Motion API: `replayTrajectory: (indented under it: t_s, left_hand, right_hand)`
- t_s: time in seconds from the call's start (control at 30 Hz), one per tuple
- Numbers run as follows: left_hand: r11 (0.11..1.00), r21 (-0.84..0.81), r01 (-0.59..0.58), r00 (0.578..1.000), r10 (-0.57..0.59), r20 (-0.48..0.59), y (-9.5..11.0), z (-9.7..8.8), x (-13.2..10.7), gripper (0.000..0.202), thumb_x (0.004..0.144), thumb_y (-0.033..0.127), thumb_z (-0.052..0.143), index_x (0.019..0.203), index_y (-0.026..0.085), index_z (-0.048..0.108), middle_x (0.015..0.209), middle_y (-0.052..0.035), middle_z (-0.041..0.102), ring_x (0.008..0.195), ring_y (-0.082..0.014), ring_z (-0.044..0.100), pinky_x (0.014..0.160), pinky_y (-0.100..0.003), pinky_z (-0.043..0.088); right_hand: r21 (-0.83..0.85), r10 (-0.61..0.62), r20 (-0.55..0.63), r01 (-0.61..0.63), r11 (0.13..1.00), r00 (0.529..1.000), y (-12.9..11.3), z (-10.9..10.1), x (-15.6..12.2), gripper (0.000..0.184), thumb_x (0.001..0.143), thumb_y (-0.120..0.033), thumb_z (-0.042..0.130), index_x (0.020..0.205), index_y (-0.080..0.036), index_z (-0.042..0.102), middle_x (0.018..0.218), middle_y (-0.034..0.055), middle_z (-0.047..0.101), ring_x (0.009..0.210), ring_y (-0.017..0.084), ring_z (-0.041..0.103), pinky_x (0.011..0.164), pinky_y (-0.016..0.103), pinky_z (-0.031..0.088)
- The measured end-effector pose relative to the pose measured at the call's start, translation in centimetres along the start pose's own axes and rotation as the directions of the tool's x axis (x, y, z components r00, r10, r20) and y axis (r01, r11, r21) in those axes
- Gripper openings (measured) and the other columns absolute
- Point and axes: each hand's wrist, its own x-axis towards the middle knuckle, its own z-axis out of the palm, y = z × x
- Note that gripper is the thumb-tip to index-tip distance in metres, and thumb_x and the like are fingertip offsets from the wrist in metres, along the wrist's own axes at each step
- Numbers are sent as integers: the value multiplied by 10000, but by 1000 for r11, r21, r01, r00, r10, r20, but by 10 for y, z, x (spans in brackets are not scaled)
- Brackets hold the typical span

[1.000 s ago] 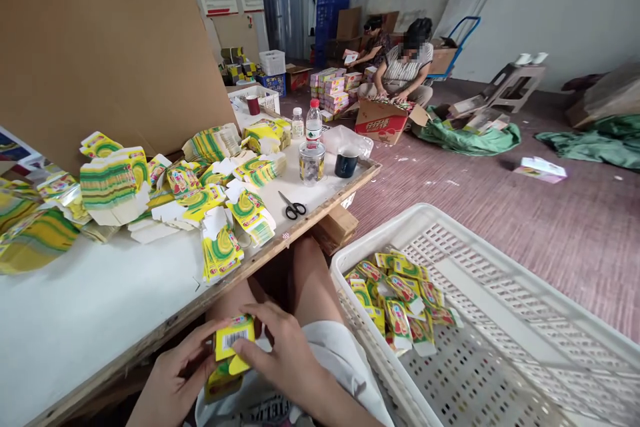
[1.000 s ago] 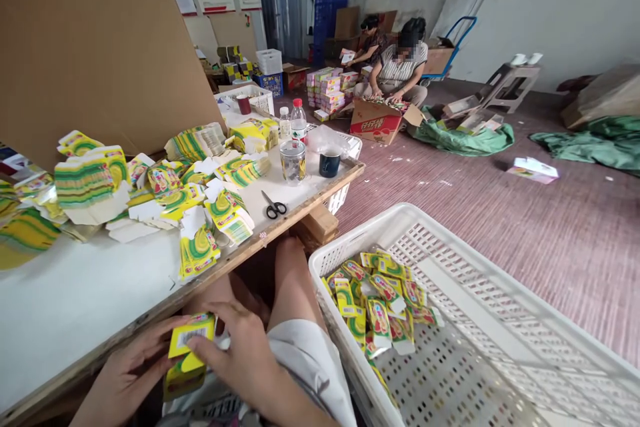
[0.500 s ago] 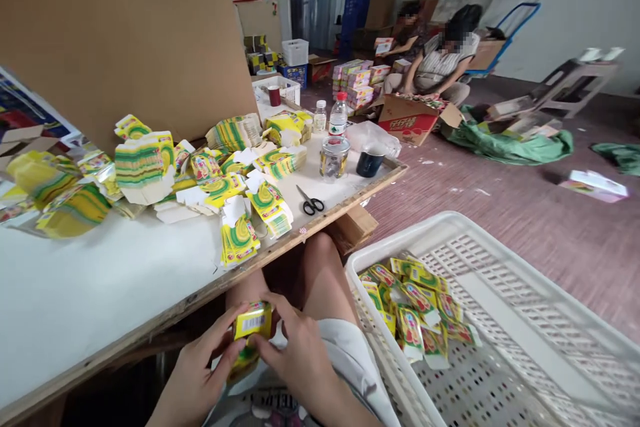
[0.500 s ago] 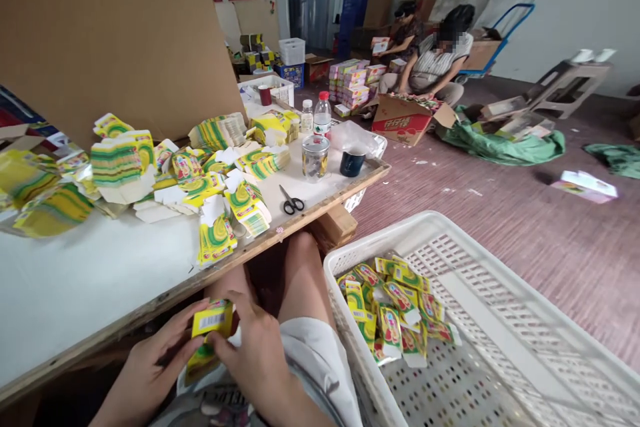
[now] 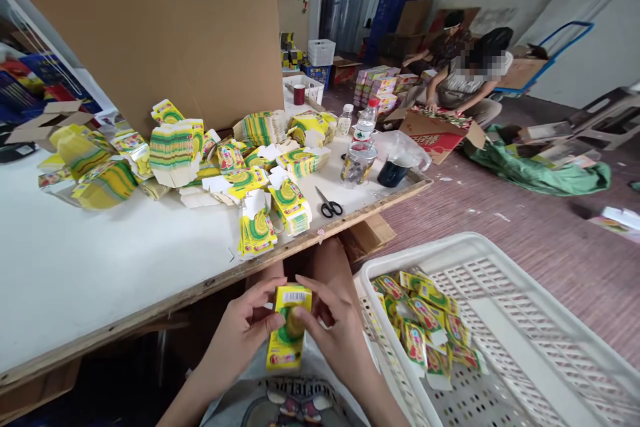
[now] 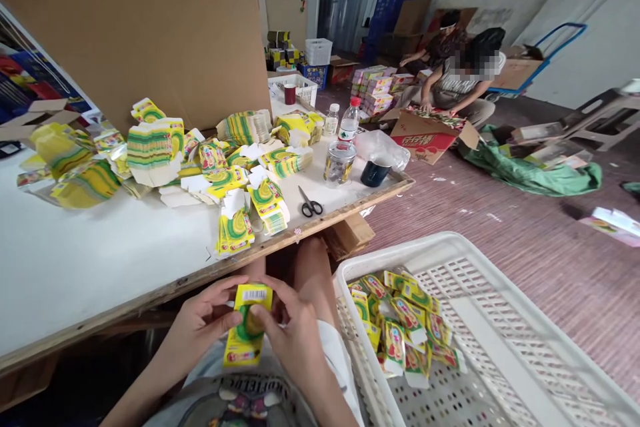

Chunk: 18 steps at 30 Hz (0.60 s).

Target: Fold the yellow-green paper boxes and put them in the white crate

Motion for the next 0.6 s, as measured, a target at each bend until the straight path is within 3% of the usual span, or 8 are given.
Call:
replayTrajectory:
  t_s: [0.13,0.4,0.5,0.6]
  left_hand:
    - [999,-29,-37,999,37,14,0,6,4,415,779,313,800,1168,199,716,1037,-80,814,874,-249,750,734,-301,584]
    - [980,-114,-164,983,172,66,1,44,15,350,792,177,759,1138,214,730,1086,-71,794,934,-234,742,774,-288,586]
    - [978,-22,-206,966,207,154,4,47,23,377,811,206,760,1185,218,716,1109,-90,794,954,-248,754,779,-297,595]
    - [911,229,-343,939,330,92,12,27,47,405,838,322,744,1226,217,690,1156,-116,782,962,-255,768,815,-329,615]
  right_hand:
    - [176,-23,-43,31,984,999,3,-10,-3,249,957,-346,618,1104,-227,779,995,98,757,921,229,715,741,295,581]
    - [235,49,-174,-6,972,984,3,-28,-9,231,893,-413,705,1020,-261,823,1009,94,799,929,261,752,802,344,626]
    - [124,30,-175,-9,992,984,9,-42,-11,255,889,-450,689,1003,-271,829,1011,94,806,902,269,765,775,336,638]
    - [-189,-53,-290,-3,982,955,35,-87,-21,335,867,-532,661,924,-255,840,968,120,806,825,286,762,687,340,631]
